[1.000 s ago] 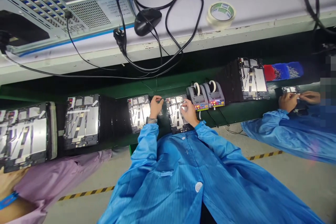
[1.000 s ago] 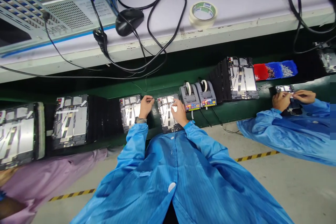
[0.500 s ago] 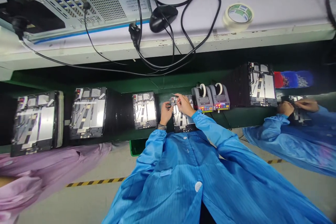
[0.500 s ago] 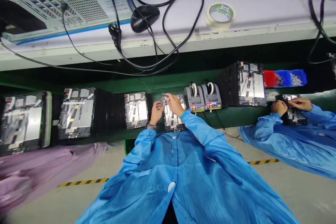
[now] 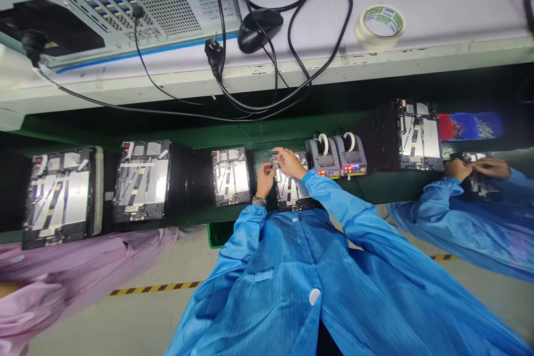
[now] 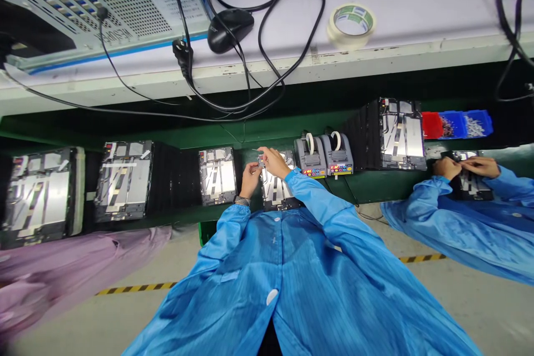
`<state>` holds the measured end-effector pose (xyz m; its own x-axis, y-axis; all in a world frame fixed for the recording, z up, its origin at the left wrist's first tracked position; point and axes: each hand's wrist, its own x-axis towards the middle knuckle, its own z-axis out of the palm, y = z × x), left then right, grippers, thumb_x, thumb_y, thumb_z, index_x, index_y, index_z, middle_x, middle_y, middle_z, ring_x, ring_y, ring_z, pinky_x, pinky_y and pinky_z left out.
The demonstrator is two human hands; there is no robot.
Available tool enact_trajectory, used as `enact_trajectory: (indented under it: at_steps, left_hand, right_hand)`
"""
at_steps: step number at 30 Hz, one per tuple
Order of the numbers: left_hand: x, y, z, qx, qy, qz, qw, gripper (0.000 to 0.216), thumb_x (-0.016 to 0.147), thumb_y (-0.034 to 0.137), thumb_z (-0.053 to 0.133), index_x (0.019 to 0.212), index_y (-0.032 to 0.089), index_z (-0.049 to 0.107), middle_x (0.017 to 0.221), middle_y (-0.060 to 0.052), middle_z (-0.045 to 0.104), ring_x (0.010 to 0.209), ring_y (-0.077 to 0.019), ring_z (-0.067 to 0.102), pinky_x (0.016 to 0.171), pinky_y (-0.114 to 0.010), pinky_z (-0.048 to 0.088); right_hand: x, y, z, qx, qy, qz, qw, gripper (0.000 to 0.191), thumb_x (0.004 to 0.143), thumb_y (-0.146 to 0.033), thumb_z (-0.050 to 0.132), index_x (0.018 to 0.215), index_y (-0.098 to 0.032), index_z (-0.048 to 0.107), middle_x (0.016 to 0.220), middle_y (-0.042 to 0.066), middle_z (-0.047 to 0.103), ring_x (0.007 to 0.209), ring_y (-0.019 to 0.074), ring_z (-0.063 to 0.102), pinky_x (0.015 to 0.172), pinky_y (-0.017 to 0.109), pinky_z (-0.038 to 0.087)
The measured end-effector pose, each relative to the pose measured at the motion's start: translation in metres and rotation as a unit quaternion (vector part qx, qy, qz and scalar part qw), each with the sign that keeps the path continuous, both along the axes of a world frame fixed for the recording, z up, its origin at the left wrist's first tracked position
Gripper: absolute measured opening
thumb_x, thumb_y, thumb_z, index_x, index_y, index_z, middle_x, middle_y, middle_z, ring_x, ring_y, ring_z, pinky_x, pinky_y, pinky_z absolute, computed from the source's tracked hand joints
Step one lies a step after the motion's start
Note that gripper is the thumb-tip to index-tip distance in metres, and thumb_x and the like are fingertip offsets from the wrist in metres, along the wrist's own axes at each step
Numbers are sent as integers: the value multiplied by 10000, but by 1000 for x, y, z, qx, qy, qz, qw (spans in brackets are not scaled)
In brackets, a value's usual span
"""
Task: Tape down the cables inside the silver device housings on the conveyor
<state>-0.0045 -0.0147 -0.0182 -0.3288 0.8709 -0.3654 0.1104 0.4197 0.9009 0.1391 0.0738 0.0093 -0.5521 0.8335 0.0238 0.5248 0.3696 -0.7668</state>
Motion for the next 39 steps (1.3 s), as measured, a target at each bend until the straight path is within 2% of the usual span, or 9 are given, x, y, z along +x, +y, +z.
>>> enact_trajectory:
  at_steps: [6,13,26,29,32,34,35,37,39]
  left_hand:
    - [5,0,5,3,22,4,1000,194,936,283,635,1111,216,581,1115,-75,702,989,-166,679,869,-297,538]
    - [11,4,7,-1,48,21,999,198,945,321,662,1074,212,560,1120,-74,683,954,-156,667,879,-291,533]
    - [10,11,5,-1,33,39,999,178,908,270,698,1001,206,561,1018,-43,658,891,-141,634,871,-284,521]
    - [9,12,7,-9,36,32,999,190,899,280,709,1000,208,565,1006,-35,656,877,-139,632,854,-281,519]
    - [8,13,10,-22,53,24,998,218,897,335,716,1007,213,572,1009,-35,668,868,-143,643,826,-277,520]
    - [7,12,12,-27,63,19,997,243,898,379,718,1008,215,576,1014,-40,680,873,-149,656,824,-282,523]
    - [7,12,12,-27,67,17,997,254,900,396,717,1012,217,577,1014,-42,686,881,-153,662,830,-287,524]
    - [7,10,11,-24,74,14,997,264,904,414,709,1028,220,580,1006,-42,693,893,-161,670,839,-294,524]
    - [6,9,7,-15,75,15,997,265,903,415,704,1039,223,583,1003,-39,693,893,-162,671,835,-292,524]
  right_hand:
    - [0,2,-2,14,12,10,1000,577,831,-45,550,1375,-227,603,1067,62,663,1028,257,562,953,399,446]
    - [0,9,-1,-3,-26,25,999,503,839,-20,531,1282,-220,661,919,42,688,984,261,564,911,387,445]
    - [7,-9,8,9,-55,-10,998,565,840,-15,494,1363,-201,601,960,68,683,971,271,543,907,387,434]
    - [8,-13,8,10,-28,-33,999,554,841,-48,511,1366,-202,599,981,73,682,1017,284,540,957,423,432]
    - [12,-22,13,-22,58,-84,995,509,849,-115,541,1342,-220,607,972,59,674,1040,277,553,983,439,432]
    - [14,-35,18,-115,154,-127,973,477,852,-189,576,1326,-228,601,912,33,661,938,246,581,904,405,463]
    - [15,-43,21,-184,208,-146,950,479,843,-225,598,1322,-230,593,876,17,655,862,225,586,840,377,473]
    - [16,-62,26,-328,309,-174,876,511,809,-273,648,1314,-227,580,821,-7,650,737,187,577,716,324,456]
    - [16,-81,29,-434,386,-193,790,548,785,-288,688,1316,-223,572,815,-7,668,691,168,578,658,296,433]
